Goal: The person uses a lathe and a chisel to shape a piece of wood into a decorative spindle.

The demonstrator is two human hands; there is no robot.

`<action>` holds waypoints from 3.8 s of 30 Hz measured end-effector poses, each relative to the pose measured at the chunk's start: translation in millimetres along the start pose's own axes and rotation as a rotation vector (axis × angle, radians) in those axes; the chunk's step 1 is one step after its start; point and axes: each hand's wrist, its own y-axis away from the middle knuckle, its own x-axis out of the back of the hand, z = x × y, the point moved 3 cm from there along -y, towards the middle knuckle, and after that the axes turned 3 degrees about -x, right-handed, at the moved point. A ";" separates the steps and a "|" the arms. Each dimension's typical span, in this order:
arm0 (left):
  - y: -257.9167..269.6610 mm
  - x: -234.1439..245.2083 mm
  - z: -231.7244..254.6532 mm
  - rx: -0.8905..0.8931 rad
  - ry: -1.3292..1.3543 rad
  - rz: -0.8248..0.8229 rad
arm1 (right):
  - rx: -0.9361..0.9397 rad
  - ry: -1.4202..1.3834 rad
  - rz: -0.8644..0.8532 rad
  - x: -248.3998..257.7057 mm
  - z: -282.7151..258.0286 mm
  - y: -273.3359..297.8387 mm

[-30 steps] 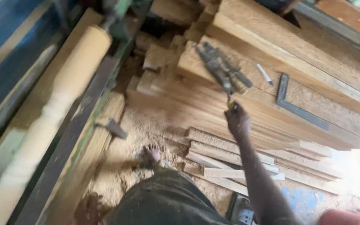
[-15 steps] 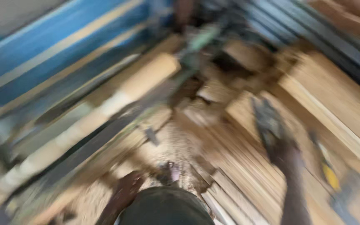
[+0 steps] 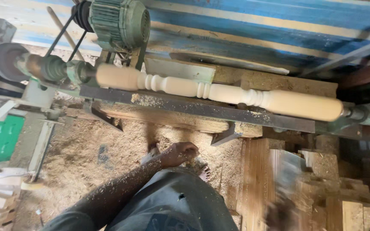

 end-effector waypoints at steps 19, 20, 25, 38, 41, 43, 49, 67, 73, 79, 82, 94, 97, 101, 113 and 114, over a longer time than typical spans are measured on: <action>-6.9 117.1 -68.6 0.429 1.046 0.229 | -0.091 -0.476 -0.541 -300.5 -315.1 143.1; -8.2 114.3 -70.0 0.429 1.047 0.221 | -0.106 -0.544 -0.535 -301.6 -318.5 142.5; -16.8 100.8 -81.6 0.655 1.118 0.320 | -0.203 -0.426 -0.516 -302.0 -322.4 144.0; -18.7 96.0 -87.7 0.624 1.091 0.259 | -0.017 -0.432 -0.577 -285.5 -325.6 144.2; -12.6 94.4 -85.7 0.948 1.032 0.267 | -0.043 -0.414 -0.532 -285.5 -328.6 145.9; -14.4 88.9 -93.3 0.893 1.011 0.220 | -0.084 -0.394 -0.525 -283.4 -329.3 146.8; -19.1 61.4 -124.1 0.657 1.153 0.236 | -0.101 -0.293 -0.521 -273.4 -334.3 147.0; -17.4 71.2 -112.4 0.690 1.214 0.339 | -0.066 -0.292 -0.542 -275.0 -334.4 143.3; -11.4 82.9 -112.5 0.949 0.744 0.214 | -0.104 -0.278 -0.517 -269.4 -348.4 153.7; -12.9 87.4 -103.4 0.779 1.028 0.248 | -0.161 -0.298 -0.477 -279.8 -352.5 160.0; -10.0 89.0 -108.4 0.873 0.966 0.234 | -0.168 -0.269 -0.423 -287.8 -351.8 160.4; -8.6 86.1 -136.8 0.842 0.966 0.259 | -0.125 -0.344 -0.397 -299.4 -351.8 164.7; -4.5 88.8 -132.9 1.008 0.972 0.240 | -0.146 -0.248 -0.416 -294.0 -352.0 162.1; -8.6 85.3 -134.6 0.974 1.022 0.197 | -0.170 -0.312 -0.386 -290.7 -357.0 165.7; -1.7 61.8 -174.7 0.825 0.897 0.164 | -0.005 -0.199 -0.448 -283.8 -334.2 153.9; 3.5 65.4 -174.0 0.831 0.853 0.158 | -0.013 -0.210 -0.429 -283.4 -323.2 151.6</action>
